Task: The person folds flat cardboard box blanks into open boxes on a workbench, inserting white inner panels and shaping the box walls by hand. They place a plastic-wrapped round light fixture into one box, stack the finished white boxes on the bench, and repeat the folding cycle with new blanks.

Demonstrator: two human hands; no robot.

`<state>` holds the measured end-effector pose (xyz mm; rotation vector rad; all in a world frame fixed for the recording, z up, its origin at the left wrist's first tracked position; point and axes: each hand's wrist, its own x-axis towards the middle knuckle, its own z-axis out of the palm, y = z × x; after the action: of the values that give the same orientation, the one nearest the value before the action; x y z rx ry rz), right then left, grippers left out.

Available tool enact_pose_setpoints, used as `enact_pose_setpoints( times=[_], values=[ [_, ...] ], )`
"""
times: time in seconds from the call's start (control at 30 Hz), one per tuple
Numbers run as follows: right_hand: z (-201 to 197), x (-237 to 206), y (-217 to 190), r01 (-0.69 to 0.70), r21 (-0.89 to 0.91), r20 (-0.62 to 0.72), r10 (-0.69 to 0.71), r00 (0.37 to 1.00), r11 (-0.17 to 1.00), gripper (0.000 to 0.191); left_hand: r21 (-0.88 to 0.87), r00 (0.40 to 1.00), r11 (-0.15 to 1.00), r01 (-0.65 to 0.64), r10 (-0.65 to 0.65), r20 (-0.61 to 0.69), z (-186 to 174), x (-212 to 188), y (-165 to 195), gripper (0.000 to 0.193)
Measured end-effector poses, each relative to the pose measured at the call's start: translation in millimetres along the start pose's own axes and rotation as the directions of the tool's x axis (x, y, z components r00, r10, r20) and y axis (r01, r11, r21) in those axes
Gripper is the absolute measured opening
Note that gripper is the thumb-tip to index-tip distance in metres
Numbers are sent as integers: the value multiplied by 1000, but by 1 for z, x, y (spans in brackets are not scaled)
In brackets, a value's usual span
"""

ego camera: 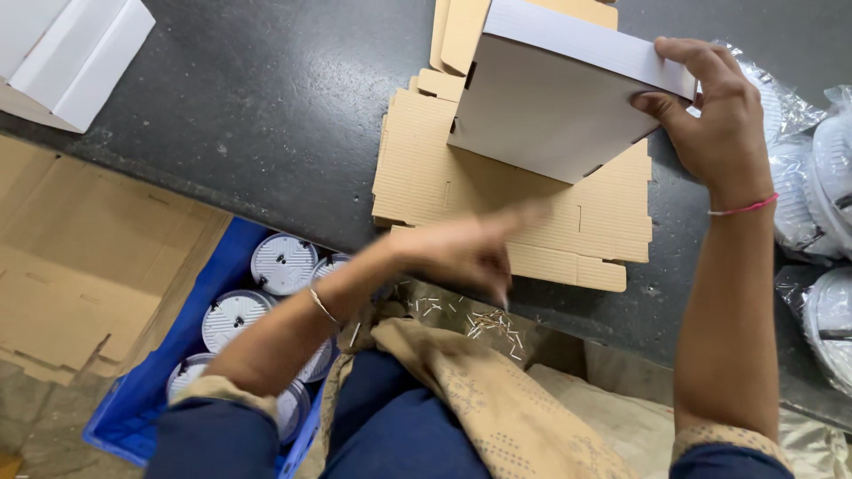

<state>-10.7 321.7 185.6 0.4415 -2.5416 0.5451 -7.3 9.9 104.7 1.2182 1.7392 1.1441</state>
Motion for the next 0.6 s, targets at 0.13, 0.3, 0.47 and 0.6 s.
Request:
enact_pose_setpoints(
  times=[0.13,0.3,0.47,0.6],
  values=[
    [1,1,2,-87,48,17,86,996,995,48,-164,678,986,6,-125,-725,6,32,-90,28],
    [2,0,7,97,43,-18,-96,995,994,43,60,214,942,331,-13,-977,-39,61,-156,36],
    [1,-2,10,76,-48,-31,-78,996,996,43,224,192,864,452,151,-970,-28,64,-133,6],
    [-3,0,2,67,-5,-28,-67,997,998,42,232,570,840,491,-109,-814,11,50,-105,16]
  ],
)
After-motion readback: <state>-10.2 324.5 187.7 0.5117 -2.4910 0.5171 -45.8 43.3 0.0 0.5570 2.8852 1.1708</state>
